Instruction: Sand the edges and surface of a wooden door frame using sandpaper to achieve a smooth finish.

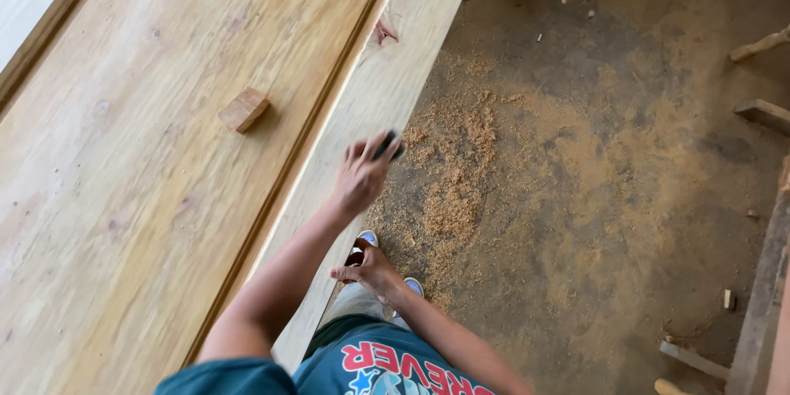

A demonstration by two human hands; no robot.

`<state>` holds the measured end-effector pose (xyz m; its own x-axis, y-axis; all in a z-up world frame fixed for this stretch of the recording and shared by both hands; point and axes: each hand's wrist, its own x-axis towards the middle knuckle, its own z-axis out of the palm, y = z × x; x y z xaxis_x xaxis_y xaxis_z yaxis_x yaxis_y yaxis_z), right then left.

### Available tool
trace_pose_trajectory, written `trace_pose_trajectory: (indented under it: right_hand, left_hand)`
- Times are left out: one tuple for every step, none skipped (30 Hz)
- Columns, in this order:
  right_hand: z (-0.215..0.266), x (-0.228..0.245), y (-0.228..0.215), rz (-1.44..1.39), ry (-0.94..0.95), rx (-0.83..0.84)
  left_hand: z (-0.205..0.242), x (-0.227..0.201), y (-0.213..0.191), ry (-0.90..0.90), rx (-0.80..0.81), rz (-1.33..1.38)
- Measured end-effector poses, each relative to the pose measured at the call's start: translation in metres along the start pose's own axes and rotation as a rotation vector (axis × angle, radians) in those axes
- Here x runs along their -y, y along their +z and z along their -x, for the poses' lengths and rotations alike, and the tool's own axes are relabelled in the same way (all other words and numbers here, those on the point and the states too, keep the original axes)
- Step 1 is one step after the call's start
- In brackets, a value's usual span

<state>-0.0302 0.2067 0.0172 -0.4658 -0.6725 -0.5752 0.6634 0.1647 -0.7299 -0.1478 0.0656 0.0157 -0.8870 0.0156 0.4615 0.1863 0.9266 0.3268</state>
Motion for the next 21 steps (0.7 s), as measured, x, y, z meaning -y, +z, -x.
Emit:
trace_pose_trajectory:
  right_hand:
    - [0.000, -0.004, -0.001, -0.006, -0.002, -0.005]
    - [-0.001, -0.008, -0.002, -0.005, -0.005, -0.006]
    - [-0.002, -0.013, -0.003, -0.005, -0.008, -0.007]
    - [-0.007, -0.021, -0.004, -0.011, -0.013, -0.019]
    - [-0.012, -0.030, -0.004, -0.019, -0.027, -0.046]
    - [-0.014, -0.040, -0.002, -0.030, -0.040, -0.071]
    - [-0.010, -0.029, 0.001, -0.038, -0.041, -0.081]
    - [-0.005, -0.018, 0.004, -0.031, -0.039, -0.071]
    - [0.001, -0.006, 0.008, -0.023, -0.038, -0.061]
    - [0.001, -0.006, 0.006, -0.017, -0.038, -0.058]
    - [0.002, -0.006, 0.004, -0.014, -0.035, -0.044]
    - [0.002, -0.006, 0.003, -0.011, -0.032, -0.024]
    - [0.000, -0.007, 0.004, -0.007, -0.031, -0.016]
    - [-0.001, -0.009, 0.004, -0.002, -0.034, -0.020]
    - [-0.003, -0.011, 0.003, 0.003, -0.036, -0.025]
    - [-0.006, -0.017, 0.001, 0.004, -0.036, -0.020]
    - [-0.010, -0.023, -0.002, 0.015, -0.040, -0.023]
    - [-0.015, -0.029, -0.005, 0.024, -0.045, -0.027]
    - [-0.012, -0.023, -0.003, 0.024, -0.047, -0.024]
    - [-0.008, -0.019, -0.001, 0.029, -0.040, -0.023]
    - [-0.005, -0.015, 0.001, 0.035, -0.033, -0.022]
  left_hand:
    - [-0.028, 0.013, 0.025, 0.006, 0.004, 0.003]
    - [-0.057, 0.026, 0.051, 0.013, -0.033, -0.025]
    - [-0.086, 0.037, 0.077, 0.019, -0.070, -0.054]
    - [-0.108, 0.043, 0.086, 0.030, -0.067, -0.045]
    - [-0.129, 0.048, 0.094, 0.018, -0.085, -0.069]
    - [-0.147, 0.053, 0.102, 0.005, -0.100, -0.094]
    - [-0.148, 0.056, 0.107, 0.014, -0.094, -0.087]
    - [-0.147, 0.060, 0.111, -0.015, -0.057, -0.103]
    - [-0.146, 0.064, 0.114, -0.043, -0.020, -0.119]
    - [-0.121, 0.051, 0.092, -0.046, -0.025, -0.121]
    - [-0.096, 0.038, 0.070, -0.014, -0.057, -0.083]
    - [-0.070, 0.026, 0.047, 0.018, -0.087, -0.050]
    - [-0.037, 0.016, 0.020, 0.012, -0.090, -0.057]
    - [-0.003, 0.005, -0.006, 0.002, -0.086, -0.046]
    - [0.031, -0.007, -0.031, -0.009, -0.083, -0.034]
    - [0.050, -0.014, -0.045, -0.011, -0.084, -0.038]
    - [0.069, -0.022, -0.058, -0.036, -0.066, -0.069]
    - [0.086, -0.029, -0.071, -0.058, -0.047, -0.099]
    - [0.078, -0.024, -0.062, -0.058, -0.048, -0.103]
    - [0.071, -0.020, -0.054, -0.043, -0.067, -0.116]
    - [0.064, -0.015, -0.045, -0.028, -0.086, -0.130]
